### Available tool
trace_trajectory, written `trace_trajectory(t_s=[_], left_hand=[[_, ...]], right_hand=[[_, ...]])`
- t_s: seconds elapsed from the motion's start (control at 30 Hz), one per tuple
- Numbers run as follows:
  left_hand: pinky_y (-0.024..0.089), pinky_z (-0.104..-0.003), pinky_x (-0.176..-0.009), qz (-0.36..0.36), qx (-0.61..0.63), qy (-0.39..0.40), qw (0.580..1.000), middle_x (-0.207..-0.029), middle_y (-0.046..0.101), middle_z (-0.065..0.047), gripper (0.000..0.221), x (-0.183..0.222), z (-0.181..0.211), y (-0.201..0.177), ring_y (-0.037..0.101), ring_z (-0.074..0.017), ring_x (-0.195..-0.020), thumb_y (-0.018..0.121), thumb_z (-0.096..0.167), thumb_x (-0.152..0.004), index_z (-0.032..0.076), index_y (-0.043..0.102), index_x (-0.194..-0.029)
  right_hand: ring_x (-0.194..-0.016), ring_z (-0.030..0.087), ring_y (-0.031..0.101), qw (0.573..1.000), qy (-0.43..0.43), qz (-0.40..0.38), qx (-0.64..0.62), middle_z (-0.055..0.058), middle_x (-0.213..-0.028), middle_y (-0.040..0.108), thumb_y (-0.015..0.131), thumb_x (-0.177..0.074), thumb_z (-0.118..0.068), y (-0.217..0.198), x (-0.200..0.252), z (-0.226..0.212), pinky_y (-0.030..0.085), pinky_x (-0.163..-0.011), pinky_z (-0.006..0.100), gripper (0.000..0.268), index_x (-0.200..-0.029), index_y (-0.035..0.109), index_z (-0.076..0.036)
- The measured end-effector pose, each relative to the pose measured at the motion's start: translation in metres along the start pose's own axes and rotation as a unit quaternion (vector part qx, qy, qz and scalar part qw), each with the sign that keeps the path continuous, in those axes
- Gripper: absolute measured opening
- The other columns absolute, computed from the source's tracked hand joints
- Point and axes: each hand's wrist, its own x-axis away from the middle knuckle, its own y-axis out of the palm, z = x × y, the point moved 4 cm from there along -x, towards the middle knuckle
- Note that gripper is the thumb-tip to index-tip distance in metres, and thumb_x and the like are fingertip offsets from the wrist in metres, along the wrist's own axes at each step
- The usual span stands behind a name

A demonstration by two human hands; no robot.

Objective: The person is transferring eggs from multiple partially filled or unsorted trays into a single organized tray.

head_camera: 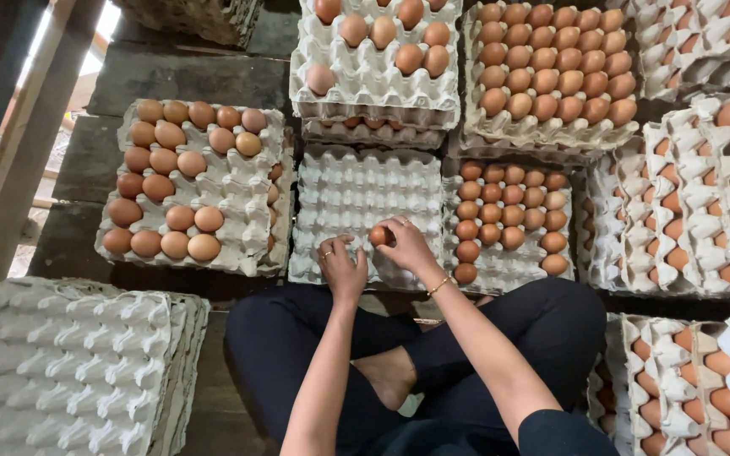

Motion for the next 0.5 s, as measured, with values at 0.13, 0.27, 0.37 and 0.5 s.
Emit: trace_trajectory(t_s=[0.13,0.27,0.37,0.5], left_hand=[[0.047,-0.050,-0.079,-0.024,-0.006,-0.006,1.000,-0.098,0.051,-0.008,0.031,-0.002,0.004,-0.003,0.056,-0.0360,-0.092,0.072,0.015,-0.065,0.013,0.062,-0.094],[0.042,-0.052,-0.087,-0.063,-0.016,-0.009,0.998,-0.101,0.048,-0.007,0.031,-0.003,0.018,-0.005,0.052,-0.0359,-0.100,0.072,0.016,-0.072,0.014,0.062,-0.101],[0.035,-0.056,-0.092,-0.071,-0.072,0.004,0.995,-0.107,0.049,-0.006,0.032,0.002,0.012,0.007,0.046,-0.0307,-0.112,0.070,0.018,-0.072,0.018,0.061,-0.102],[0.040,-0.045,-0.091,-0.065,-0.126,0.089,0.986,-0.102,0.060,0.000,0.046,0.006,0.008,0.018,0.055,-0.0208,-0.110,0.070,0.031,-0.065,0.026,0.063,-0.110]], right_hand=[[-0.109,0.028,0.060,0.990,-0.098,0.038,0.090,0.005,-0.108,0.064,0.085,-0.068,-0.024,0.004,0.005,-0.004,0.050,-0.097,0.037,0.052,-0.116,0.067,-0.016],[-0.101,0.031,0.060,0.984,-0.139,0.036,0.108,0.009,-0.106,0.067,0.083,-0.070,-0.021,-0.010,0.006,-0.016,0.051,-0.092,0.039,0.049,-0.116,0.069,-0.013],[-0.100,0.028,0.058,0.970,-0.168,0.039,0.170,0.005,-0.105,0.069,0.084,-0.068,-0.029,-0.013,0.004,-0.015,0.051,-0.089,0.038,0.052,-0.117,0.070,-0.018],[-0.104,0.027,0.055,0.958,-0.148,0.002,0.247,0.003,-0.107,0.069,0.082,-0.069,-0.031,-0.013,-0.003,-0.015,0.049,-0.090,0.038,0.051,-0.117,0.069,-0.022]])
